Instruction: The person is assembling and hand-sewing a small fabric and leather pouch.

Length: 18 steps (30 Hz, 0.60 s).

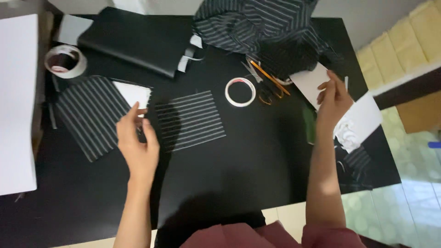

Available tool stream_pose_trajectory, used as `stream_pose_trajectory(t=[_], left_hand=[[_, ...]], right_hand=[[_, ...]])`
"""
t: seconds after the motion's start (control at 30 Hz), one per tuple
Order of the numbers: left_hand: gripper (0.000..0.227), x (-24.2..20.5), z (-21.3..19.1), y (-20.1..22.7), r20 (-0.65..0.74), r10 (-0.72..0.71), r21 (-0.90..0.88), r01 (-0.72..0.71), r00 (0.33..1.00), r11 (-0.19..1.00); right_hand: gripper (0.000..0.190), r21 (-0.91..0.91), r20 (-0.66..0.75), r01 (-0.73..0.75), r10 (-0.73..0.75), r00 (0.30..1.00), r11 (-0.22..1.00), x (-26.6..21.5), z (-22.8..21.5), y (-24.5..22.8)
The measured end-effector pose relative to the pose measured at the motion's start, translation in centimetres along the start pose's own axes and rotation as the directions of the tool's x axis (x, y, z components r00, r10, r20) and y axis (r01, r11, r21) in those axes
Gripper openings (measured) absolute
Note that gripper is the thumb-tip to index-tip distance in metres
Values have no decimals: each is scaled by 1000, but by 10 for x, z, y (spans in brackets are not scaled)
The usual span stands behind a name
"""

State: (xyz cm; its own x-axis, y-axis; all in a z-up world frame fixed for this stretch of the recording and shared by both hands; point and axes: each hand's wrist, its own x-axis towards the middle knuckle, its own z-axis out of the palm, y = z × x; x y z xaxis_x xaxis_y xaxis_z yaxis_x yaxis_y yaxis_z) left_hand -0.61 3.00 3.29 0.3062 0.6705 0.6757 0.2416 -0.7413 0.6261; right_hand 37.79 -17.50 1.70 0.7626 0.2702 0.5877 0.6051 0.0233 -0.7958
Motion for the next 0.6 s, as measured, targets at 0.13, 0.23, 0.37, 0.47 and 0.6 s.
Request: stream_pose_trajectory(t=[0.13, 0.23, 0.37, 0.47, 0.6], left_hand=[[31, 2, -4, 12, -9, -67, -4, 67, 998, 998], [30, 1, -4, 12, 14, -81, 12, 81, 997, 997], [30, -2, -3, 7, 19, -60, -12, 60, 998, 998], [33, 2, -3, 4, -6, 3, -50, -3, 1000, 999], [33, -1, 2, 4, -6, -3, -53, 3, 1000, 999]], right_hand=[[19, -262, 63, 86, -72, 995, 961, 14, -45, 4], [32, -570, 225, -46, 209, 952, 821, 24, -69, -10], [66, -761, 244, -200, 559, 793, 617, 16, -98, -7], [44, -744, 384, 126, 265, 885, 656, -13, -90, -28], [44, -765, 462, 349, 85, 883, 541, -18, -70, 33]])
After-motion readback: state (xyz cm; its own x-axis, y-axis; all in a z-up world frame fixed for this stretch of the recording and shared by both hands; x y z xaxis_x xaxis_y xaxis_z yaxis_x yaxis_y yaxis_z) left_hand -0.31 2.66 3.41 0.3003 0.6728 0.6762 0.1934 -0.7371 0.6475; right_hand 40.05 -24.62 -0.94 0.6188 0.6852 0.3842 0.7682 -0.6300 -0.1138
